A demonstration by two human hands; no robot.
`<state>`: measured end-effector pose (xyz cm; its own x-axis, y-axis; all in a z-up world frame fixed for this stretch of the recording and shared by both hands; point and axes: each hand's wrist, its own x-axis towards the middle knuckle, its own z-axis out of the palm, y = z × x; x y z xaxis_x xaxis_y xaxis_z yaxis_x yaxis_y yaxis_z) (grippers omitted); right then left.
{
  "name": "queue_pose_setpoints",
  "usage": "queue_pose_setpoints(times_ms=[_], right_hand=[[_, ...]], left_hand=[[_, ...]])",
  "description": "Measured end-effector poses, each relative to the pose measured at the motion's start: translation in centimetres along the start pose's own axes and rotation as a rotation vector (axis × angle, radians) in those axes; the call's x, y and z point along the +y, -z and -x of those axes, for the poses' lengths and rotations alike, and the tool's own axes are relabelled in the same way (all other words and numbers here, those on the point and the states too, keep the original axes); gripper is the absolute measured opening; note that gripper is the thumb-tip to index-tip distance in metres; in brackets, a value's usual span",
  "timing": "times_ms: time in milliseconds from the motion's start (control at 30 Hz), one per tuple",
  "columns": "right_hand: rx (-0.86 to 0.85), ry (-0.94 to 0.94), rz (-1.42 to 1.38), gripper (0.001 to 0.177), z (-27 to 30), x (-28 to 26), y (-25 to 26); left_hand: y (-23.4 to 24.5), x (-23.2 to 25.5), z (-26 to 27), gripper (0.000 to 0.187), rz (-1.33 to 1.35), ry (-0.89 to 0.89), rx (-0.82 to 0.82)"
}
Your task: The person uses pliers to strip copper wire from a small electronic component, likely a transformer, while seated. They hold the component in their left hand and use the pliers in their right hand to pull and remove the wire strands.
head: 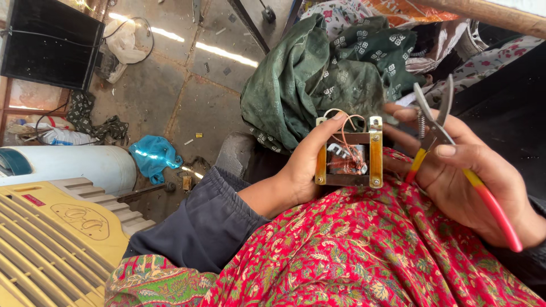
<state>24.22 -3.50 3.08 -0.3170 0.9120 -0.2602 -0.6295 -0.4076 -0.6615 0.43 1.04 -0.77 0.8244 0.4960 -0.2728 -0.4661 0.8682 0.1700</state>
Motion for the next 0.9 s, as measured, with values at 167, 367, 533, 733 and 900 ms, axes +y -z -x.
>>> queue_pose_setpoints(times_ms=[167, 367, 533, 733, 900], right_hand=[[0.104, -0.09, 0.216, 0.065, 0.8, 0.3, 1.1], [0.11, 0.193, 1.698, 0.075, 1.5, 0.4, -0.7], [0.046, 0.43, 1.815, 0.06, 0.6, 0.6, -2.0], [0.043, 0.488, 1.785, 0.052, -0.1, 1.5, -2.0], [0.057, 0.197, 1.452, 0.037, 0.2, 2.7, 0.5]], left_hand=[[0.4, 0.5, -0.1, 0.056, -0.077, -0.201, 0.231], [0.6, 1.7, 0.6, 0.066, 0.049, -0.254, 0.133], [1.1, 0.5, 0.4, 0.065, -0.023, -0.348, 0.241], [1.2, -1.6, 0.8, 0.045, -0.211, -0.36, 0.26], [1.0, -2.0, 0.9, 0.047, -0.561, -0.398, 0.278]])
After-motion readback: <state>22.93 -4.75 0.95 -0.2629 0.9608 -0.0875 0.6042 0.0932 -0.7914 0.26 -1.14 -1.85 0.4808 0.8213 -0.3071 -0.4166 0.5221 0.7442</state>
